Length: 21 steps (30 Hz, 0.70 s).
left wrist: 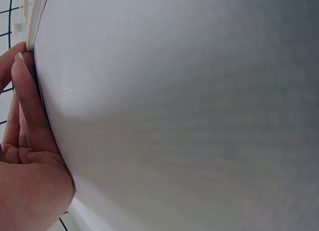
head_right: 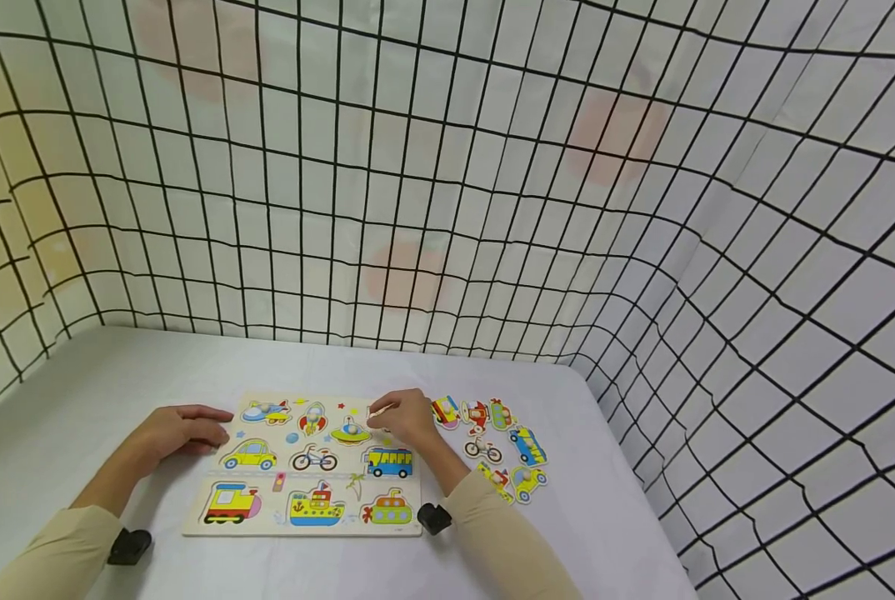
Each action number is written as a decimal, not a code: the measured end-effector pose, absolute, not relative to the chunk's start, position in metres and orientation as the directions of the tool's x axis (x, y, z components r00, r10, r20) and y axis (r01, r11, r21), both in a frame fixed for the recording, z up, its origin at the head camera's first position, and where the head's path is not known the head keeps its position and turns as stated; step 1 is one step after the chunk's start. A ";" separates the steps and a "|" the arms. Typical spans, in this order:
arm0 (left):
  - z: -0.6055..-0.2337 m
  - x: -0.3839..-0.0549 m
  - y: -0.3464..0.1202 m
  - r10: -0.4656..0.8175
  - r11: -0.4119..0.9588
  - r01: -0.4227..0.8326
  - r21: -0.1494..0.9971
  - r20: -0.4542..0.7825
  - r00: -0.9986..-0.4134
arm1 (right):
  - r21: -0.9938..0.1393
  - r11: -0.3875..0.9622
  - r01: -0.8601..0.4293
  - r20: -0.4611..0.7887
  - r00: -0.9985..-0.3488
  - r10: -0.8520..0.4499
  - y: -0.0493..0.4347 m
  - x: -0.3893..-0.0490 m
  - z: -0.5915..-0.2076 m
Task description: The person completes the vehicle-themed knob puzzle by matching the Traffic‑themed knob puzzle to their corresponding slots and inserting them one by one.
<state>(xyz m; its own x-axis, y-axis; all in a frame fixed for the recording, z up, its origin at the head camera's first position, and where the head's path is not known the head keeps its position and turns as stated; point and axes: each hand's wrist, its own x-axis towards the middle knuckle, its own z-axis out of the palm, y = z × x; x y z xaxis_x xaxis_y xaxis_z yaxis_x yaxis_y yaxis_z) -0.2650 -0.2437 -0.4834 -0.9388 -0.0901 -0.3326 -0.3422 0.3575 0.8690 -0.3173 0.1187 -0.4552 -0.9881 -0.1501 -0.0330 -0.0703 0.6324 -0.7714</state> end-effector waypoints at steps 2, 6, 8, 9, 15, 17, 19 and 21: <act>-0.484 -0.265 -0.244 -0.089 0.360 -0.340 0.869 -0.331 -0.940 | -0.765 0.640 -0.064 -0.031 -0.990 -0.136 0.124 -0.319 -0.454; -0.484 -0.266 -0.243 -0.088 0.362 -0.339 0.868 -0.331 -0.940 | -0.750 0.659 -0.054 -0.025 -0.994 -0.109 0.139 -0.323 -0.451; -0.483 -0.267 -0.243 -0.086 0.367 -0.336 0.867 -0.328 -0.941 | -0.754 0.656 -0.046 -0.023 -0.995 -0.097 0.147 -0.325 -0.449; -0.483 -0.267 -0.243 -0.087 0.368 -0.338 0.866 -0.330 -0.940 | -0.755 0.654 -0.042 -0.024 -0.996 -0.091 0.151 -0.325 -0.447; -0.482 -0.265 -0.243 -0.089 0.366 -0.337 0.868 -0.328 -0.941 | -0.766 0.642 0.004 -0.028 -0.999 -0.027 0.171 -0.327 -0.441; -0.482 -0.265 -0.243 -0.093 0.364 -0.339 0.867 -0.329 -0.940 | -0.769 0.638 0.016 -0.029 -1.000 -0.009 0.178 -0.327 -0.439; -0.483 -0.265 -0.244 -0.093 0.364 -0.340 0.867 -0.330 -0.939 | -0.763 0.646 0.026 -0.026 -1.000 0.010 0.185 -0.329 -0.440; -0.484 -0.265 -0.244 -0.093 0.365 -0.340 0.867 -0.330 -0.940 | -0.755 0.655 0.035 -0.023 -0.999 0.027 0.192 -0.330 -0.440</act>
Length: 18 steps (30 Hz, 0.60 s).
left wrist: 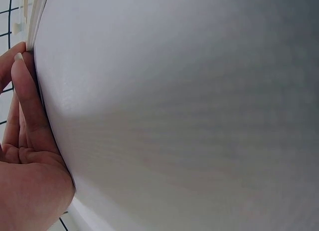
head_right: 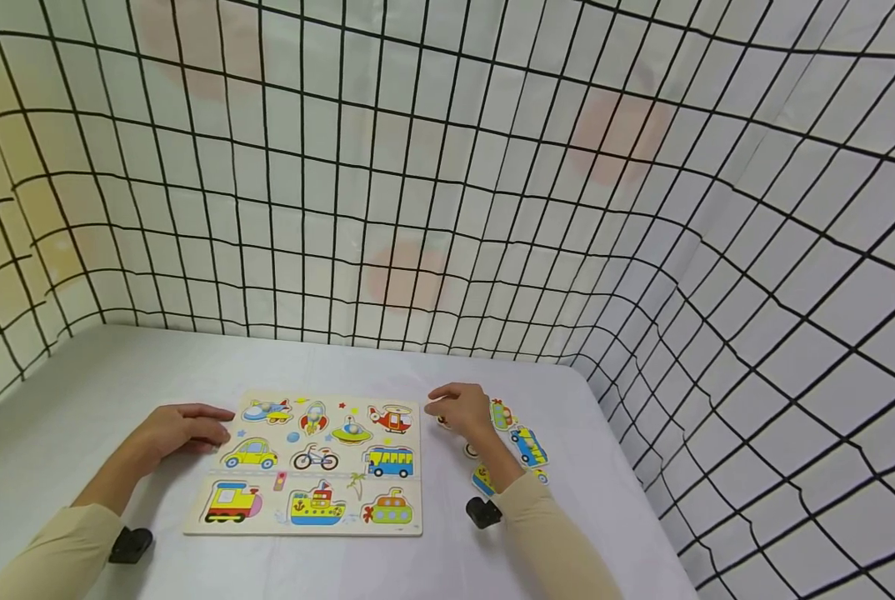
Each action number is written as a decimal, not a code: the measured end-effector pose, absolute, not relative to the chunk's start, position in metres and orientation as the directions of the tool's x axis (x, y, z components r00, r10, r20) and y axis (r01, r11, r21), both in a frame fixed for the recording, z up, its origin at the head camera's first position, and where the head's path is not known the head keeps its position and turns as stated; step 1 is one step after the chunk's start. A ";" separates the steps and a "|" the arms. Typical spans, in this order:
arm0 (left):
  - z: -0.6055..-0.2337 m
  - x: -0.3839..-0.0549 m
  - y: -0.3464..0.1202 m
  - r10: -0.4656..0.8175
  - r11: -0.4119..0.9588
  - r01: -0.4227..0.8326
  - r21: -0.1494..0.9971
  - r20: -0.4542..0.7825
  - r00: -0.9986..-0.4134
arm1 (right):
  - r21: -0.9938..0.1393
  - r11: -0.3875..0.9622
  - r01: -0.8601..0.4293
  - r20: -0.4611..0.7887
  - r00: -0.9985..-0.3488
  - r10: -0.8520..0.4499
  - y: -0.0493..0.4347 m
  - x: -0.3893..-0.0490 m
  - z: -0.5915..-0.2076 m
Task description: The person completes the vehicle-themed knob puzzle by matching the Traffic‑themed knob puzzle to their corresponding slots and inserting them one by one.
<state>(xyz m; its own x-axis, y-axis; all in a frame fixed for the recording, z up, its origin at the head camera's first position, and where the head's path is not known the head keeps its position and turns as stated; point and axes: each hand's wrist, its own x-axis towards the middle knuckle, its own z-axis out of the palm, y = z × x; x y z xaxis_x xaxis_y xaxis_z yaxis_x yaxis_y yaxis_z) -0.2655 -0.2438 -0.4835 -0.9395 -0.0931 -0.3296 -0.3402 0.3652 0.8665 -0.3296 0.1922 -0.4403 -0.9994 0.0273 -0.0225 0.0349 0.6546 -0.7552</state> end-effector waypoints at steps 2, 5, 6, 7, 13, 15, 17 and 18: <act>-0.484 -0.266 -0.244 -0.094 0.367 -0.341 0.866 -0.330 -0.939 | -0.748 0.662 0.043 -0.020 -0.999 0.043 0.199 -0.330 -0.442; -0.484 -0.265 -0.245 -0.092 0.373 -0.340 0.863 -0.330 -0.939 | -0.743 0.667 0.059 -0.020 -0.998 0.065 0.210 -0.330 -0.443; -0.484 -0.266 -0.245 -0.093 0.375 -0.341 0.862 -0.331 -0.939 | -0.745 0.664 0.061 -0.019 -0.997 0.070 0.215 -0.330 -0.443; -0.484 -0.266 -0.245 -0.095 0.376 -0.343 0.861 -0.333 -0.938 | -0.749 0.659 0.066 -0.021 -0.997 0.075 0.219 -0.330 -0.444; -0.485 -0.268 -0.246 -0.101 0.380 -0.349 0.857 -0.336 -0.936 | -0.778 0.623 0.083 -0.038 -0.996 0.084 0.248 -0.338 -0.447; -0.486 -0.269 -0.246 -0.096 0.381 -0.345 0.858 -0.335 -0.937 | -0.783 0.613 0.102 -0.053 -0.994 0.097 0.256 -0.340 -0.450; -0.487 -0.269 -0.246 -0.098 0.377 -0.348 0.858 -0.337 -0.937 | -0.783 0.610 0.119 -0.063 -0.992 0.112 0.262 -0.343 -0.453; -0.487 -0.269 -0.246 -0.096 0.376 -0.347 0.859 -0.337 -0.937 | -0.779 0.614 0.127 -0.064 -0.990 0.123 0.264 -0.344 -0.454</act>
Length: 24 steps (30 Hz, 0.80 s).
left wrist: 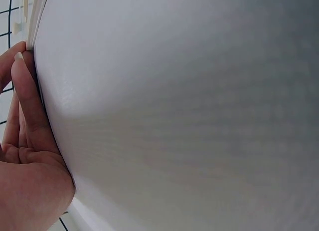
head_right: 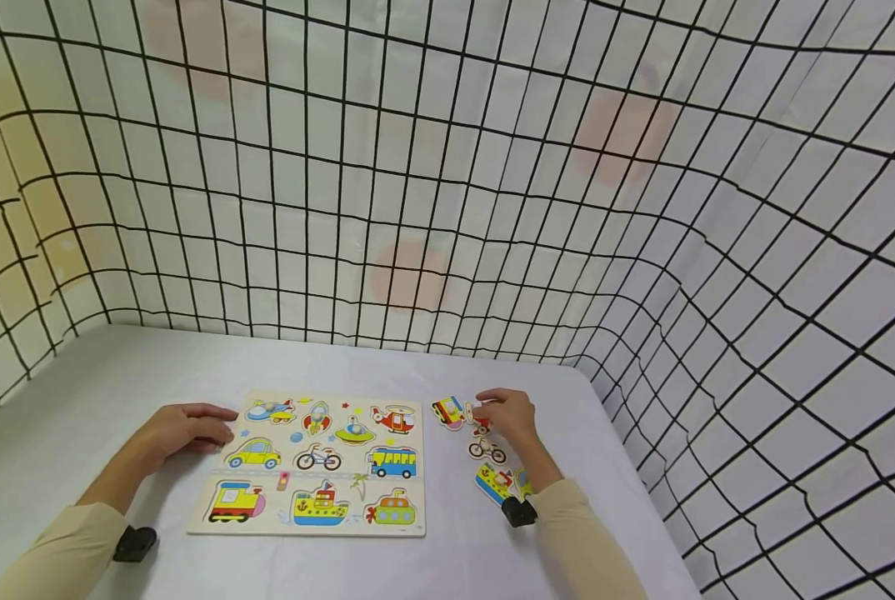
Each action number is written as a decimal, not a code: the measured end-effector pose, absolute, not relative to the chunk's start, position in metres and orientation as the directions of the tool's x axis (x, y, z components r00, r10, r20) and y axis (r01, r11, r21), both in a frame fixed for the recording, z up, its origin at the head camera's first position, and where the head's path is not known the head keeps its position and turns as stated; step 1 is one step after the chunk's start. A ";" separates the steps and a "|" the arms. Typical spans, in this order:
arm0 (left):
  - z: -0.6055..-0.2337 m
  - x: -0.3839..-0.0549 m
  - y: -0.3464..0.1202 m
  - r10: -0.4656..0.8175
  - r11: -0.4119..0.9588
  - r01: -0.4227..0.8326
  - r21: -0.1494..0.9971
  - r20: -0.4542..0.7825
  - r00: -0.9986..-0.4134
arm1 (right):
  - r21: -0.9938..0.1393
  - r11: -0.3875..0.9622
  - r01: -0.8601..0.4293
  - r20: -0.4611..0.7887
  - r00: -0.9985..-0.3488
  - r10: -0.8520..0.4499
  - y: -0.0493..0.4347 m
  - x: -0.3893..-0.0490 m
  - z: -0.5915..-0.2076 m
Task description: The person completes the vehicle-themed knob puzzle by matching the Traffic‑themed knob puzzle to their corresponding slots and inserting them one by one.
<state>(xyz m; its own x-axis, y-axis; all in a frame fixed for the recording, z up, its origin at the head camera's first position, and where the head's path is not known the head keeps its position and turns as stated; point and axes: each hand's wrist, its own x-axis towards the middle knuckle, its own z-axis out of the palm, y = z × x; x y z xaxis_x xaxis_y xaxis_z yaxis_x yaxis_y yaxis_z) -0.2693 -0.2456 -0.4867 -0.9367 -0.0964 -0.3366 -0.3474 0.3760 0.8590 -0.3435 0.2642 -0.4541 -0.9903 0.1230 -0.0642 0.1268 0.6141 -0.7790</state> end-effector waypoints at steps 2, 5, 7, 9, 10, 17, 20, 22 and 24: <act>-0.487 -0.269 -0.246 -0.092 0.375 -0.344 0.861 -0.335 -0.938 | -0.768 0.625 0.142 -0.064 -0.987 0.146 0.266 -0.345 -0.457; -0.486 -0.269 -0.246 -0.090 0.372 -0.343 0.862 -0.335 -0.938 | -0.759 0.633 0.153 -0.067 -0.985 0.158 0.268 -0.347 -0.461; -0.486 -0.269 -0.246 -0.091 0.370 -0.345 0.863 -0.336 -0.938 | -0.758 0.633 0.158 -0.070 -0.984 0.161 0.269 -0.348 -0.464; -0.485 -0.268 -0.245 -0.092 0.369 -0.343 0.864 -0.333 -0.939 | -0.757 0.635 0.153 -0.070 -0.986 0.154 0.270 -0.349 -0.466; -0.484 -0.267 -0.245 -0.093 0.368 -0.342 0.865 -0.332 -0.939 | -0.756 0.638 0.148 -0.067 -0.987 0.149 0.270 -0.349 -0.467; -0.483 -0.266 -0.243 -0.092 0.360 -0.344 0.867 -0.334 -0.938 | -0.748 0.643 0.167 -0.089 -0.984 0.153 0.272 -0.353 -0.470; -0.483 -0.266 -0.243 -0.097 0.360 -0.344 0.867 -0.332 -0.938 | -0.748 0.644 0.159 -0.088 -0.986 0.141 0.272 -0.355 -0.471; -0.483 -0.266 -0.244 -0.092 0.369 -0.335 0.867 -0.324 -0.941 | -0.746 0.649 0.148 -0.084 -0.988 0.129 0.272 -0.355 -0.472; -0.483 -0.267 -0.244 -0.097 0.371 -0.341 0.864 -0.329 -0.939 | -0.741 0.658 0.135 -0.077 -0.990 0.116 0.271 -0.355 -0.472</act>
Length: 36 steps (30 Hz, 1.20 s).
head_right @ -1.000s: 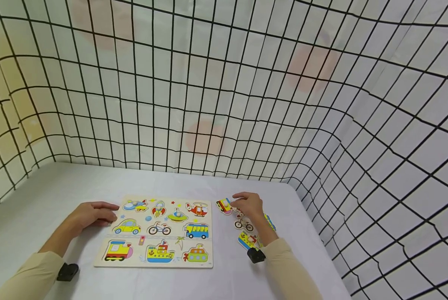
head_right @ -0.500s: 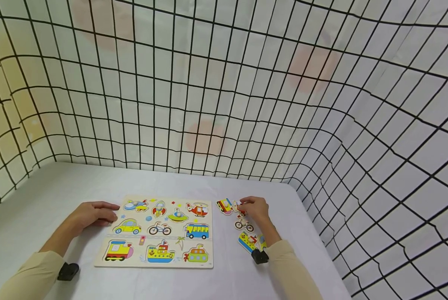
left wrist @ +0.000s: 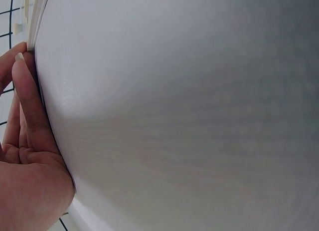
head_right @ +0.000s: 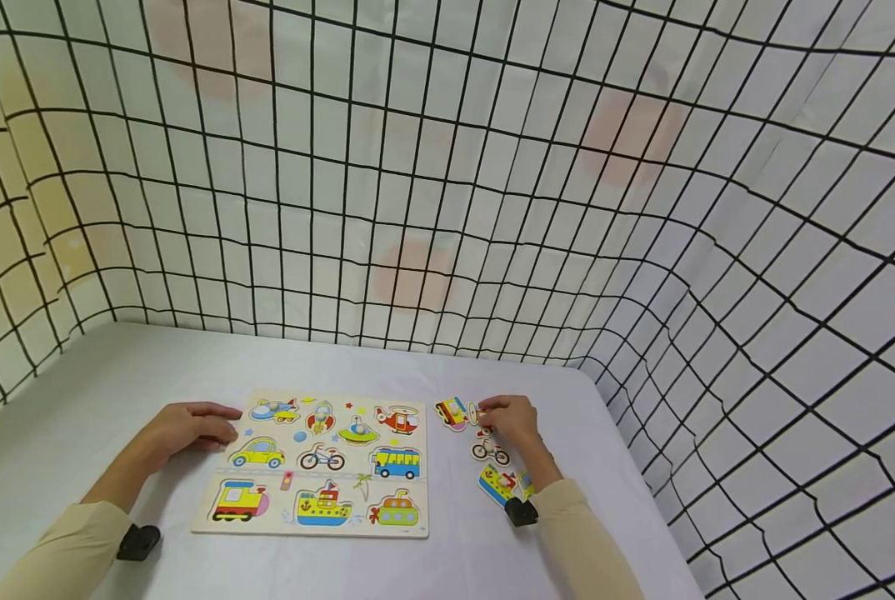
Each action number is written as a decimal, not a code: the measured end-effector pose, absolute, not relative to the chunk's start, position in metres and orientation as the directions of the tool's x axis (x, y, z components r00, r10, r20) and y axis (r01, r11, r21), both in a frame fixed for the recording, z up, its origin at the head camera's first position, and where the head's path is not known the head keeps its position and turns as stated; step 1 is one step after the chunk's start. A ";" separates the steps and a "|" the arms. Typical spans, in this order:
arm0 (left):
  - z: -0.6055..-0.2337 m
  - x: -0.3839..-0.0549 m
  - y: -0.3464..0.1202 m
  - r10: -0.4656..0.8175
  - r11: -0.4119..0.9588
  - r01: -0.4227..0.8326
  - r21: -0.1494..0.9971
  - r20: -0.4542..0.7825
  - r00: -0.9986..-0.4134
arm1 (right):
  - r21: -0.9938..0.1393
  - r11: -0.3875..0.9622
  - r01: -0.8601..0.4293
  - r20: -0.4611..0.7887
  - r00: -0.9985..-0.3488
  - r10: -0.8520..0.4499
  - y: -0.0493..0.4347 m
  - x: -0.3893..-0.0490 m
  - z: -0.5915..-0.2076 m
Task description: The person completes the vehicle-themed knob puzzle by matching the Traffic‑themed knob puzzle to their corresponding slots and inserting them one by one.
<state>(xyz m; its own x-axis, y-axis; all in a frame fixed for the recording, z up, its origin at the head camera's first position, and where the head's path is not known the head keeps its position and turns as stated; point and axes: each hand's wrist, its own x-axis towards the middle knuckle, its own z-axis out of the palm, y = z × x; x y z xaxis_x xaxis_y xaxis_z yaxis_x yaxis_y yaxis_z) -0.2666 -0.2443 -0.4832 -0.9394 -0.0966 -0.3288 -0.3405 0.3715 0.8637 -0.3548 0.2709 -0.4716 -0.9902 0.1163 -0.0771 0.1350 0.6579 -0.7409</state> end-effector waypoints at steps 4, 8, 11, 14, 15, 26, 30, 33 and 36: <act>-0.483 -0.268 -0.244 -0.094 0.376 -0.338 0.863 -0.328 -0.940 | -0.735 0.667 0.122 -0.078 -0.992 0.095 0.271 -0.354 -0.472; -0.483 -0.267 -0.244 -0.092 0.373 -0.335 0.865 -0.324 -0.941 | -0.733 0.668 0.132 -0.093 -0.991 0.094 0.273 -0.354 -0.474; -0.484 -0.268 -0.244 -0.094 0.371 -0.339 0.864 -0.328 -0.940 | -0.732 0.668 0.133 -0.095 -0.991 0.094 0.273 -0.354 -0.475; -0.485 -0.268 -0.245 -0.094 0.375 -0.338 0.863 -0.327 -0.940 | -0.734 0.668 0.124 -0.087 -0.992 0.089 0.272 -0.354 -0.475; -0.485 -0.268 -0.245 -0.096 0.373 -0.340 0.863 -0.329 -0.939 | -0.734 0.668 0.123 -0.085 -0.992 0.090 0.272 -0.355 -0.475; -0.486 -0.267 -0.244 -0.108 0.368 -0.345 0.864 -0.329 -0.938 | -0.737 0.665 0.125 -0.076 -0.992 0.102 0.272 -0.354 -0.474; -0.485 -0.267 -0.244 -0.107 0.366 -0.343 0.865 -0.327 -0.939 | -0.735 0.667 0.124 -0.075 -0.992 0.101 0.272 -0.353 -0.472; -0.484 -0.267 -0.244 -0.106 0.368 -0.346 0.863 -0.330 -0.938 | -0.734 0.668 0.128 -0.077 -0.991 0.105 0.272 -0.354 -0.471; -0.483 -0.267 -0.243 -0.106 0.375 -0.346 0.860 -0.331 -0.938 | -0.737 0.664 0.126 -0.076 -0.992 0.104 0.272 -0.353 -0.468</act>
<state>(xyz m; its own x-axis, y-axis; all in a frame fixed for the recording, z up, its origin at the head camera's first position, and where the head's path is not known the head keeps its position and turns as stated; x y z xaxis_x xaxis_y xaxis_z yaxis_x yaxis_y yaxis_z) -0.2668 -0.2432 -0.4832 -0.9376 -0.1064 -0.3312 -0.3463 0.3746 0.8601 -0.3532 0.2722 -0.4683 -0.9917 0.1042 -0.0758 0.1261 0.6641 -0.7369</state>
